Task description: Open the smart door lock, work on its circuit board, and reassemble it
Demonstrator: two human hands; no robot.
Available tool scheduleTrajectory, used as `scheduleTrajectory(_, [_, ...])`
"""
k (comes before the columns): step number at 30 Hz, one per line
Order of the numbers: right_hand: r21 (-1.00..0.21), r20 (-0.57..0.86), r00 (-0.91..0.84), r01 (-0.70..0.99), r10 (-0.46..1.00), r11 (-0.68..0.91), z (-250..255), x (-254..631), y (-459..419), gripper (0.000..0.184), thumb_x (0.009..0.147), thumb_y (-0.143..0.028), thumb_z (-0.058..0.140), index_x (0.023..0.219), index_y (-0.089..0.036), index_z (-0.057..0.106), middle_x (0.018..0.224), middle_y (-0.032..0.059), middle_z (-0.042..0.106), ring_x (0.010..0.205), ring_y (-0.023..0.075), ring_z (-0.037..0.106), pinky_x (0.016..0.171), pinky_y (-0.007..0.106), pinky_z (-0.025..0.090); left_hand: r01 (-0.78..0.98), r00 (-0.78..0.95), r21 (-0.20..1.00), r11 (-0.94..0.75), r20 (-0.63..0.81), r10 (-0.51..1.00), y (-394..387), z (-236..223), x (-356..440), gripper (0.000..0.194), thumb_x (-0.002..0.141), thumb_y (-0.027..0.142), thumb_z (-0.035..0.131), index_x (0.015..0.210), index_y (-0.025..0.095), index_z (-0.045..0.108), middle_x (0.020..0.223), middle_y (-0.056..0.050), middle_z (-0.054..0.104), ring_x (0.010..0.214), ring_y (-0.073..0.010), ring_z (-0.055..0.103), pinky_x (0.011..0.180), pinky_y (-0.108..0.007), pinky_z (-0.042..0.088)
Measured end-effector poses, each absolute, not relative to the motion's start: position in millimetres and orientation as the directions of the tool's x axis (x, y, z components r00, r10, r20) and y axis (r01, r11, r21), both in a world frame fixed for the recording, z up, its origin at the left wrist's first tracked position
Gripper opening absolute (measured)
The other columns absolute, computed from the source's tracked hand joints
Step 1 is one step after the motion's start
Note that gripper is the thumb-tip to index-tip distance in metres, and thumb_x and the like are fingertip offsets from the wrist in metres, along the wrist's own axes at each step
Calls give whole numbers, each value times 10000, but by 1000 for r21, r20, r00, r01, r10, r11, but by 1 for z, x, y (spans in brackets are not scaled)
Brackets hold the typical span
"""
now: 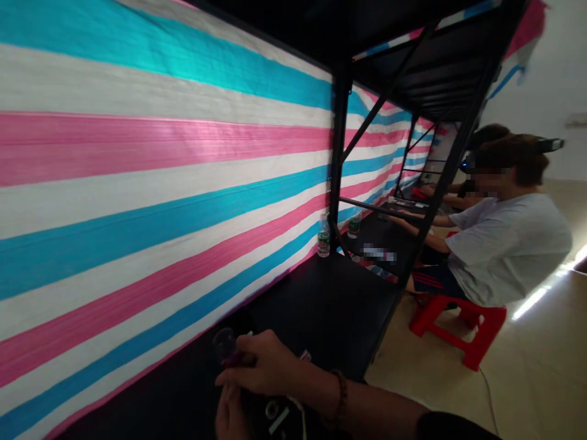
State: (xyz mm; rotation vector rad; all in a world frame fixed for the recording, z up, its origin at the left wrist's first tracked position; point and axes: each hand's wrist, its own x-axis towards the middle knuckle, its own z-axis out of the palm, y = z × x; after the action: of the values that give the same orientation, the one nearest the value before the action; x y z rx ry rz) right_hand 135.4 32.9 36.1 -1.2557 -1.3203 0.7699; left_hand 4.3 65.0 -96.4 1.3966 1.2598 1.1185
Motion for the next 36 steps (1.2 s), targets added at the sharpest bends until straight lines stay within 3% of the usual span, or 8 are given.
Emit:
scheduleTrajectory(4, [-937, 333, 106, 147, 937, 317, 40, 141, 42, 354, 754, -482, 819, 717, -186, 627, 575, -54, 592, 503, 108, 582, 453, 177, 413, 192, 16, 979, 66, -70, 997, 51, -91, 12, 379, 842, 503, 558, 1061, 246, 730, 1165, -99, 738, 1259, -341, 612, 1014, -469, 521])
scheduleTrajectory(9, [-971, 237, -124, -7, 963, 238, 47, 155, 52, 308, 811, -469, 755, 727, -196, 641, 577, -20, 657, 493, 153, 661, 479, 220, 490, 115, -69, 969, 218, -211, 975, 42, -94, 16, 488, 861, 568, 570, 1124, 183, 712, 1206, -168, 723, 1234, -354, 629, 1005, -465, 516])
scheduleTrajectory(14, [-989, 149, -302, -24, 942, 149, 52, 170, 53, 263, 843, -430, 738, 738, -196, 679, 595, -8, 691, 535, 162, 705, 547, 232, 530, 28, -96, 960, 279, -275, 957, 25, -83, 19, 532, 831, 612, 603, 1138, 191, 709, 1222, -148, 725, 1258, -336, 614, 1032, -413, 497])
scheduleTrajectory(20, [-986, 124, -333, 68, 935, 155, 50, 185, 57, 261, 883, -438, 692, 774, -200, 699, 666, 37, 755, 630, 204, 751, 613, 268, 565, -103, -136, 921, 376, -388, 912, 15, -42, 31, 636, 767, 651, 640, 1136, 139, 720, 1251, -159, 708, 1251, -331, 602, 1061, -365, 454])
scheduleTrajectory(24, [-963, 200, -207, 140, 958, 231, 43, 188, 52, 272, 902, -450, 664, 786, -208, 710, 651, 46, 762, 619, 213, 751, 627, 289, 567, -104, -92, 957, 272, -282, 955, 17, -28, 34, 594, 759, 674, 604, 1001, 150, 743, 1096, -143, 748, 1034, -317, 669, 923, -367, 516])
scheduleTrajectory(29, [-969, 244, 85, 58, 966, 240, 30, 190, 45, 344, 905, -525, 660, 765, -211, 664, 639, 46, 755, 615, 214, 745, 681, 325, 586, -41, -89, 980, 194, -197, 976, 23, -37, 34, 554, 792, 652, 593, 979, 146, 718, 926, -100, 735, 899, -278, 658, 802, -342, 512])
scheduleTrajectory(36, [-904, 95, 451, -334, 887, 267, -2, 202, 44, 403, 769, -535, 815, 770, -200, 592, 732, 36, 756, 560, 165, 705, 604, 287, 571, -6, -33, 989, 146, -146, 989, 25, -42, 33, 448, 842, 591, 572, 881, 162, 699, 793, -55, 701, 804, -240, 646, 730, -312, 499])
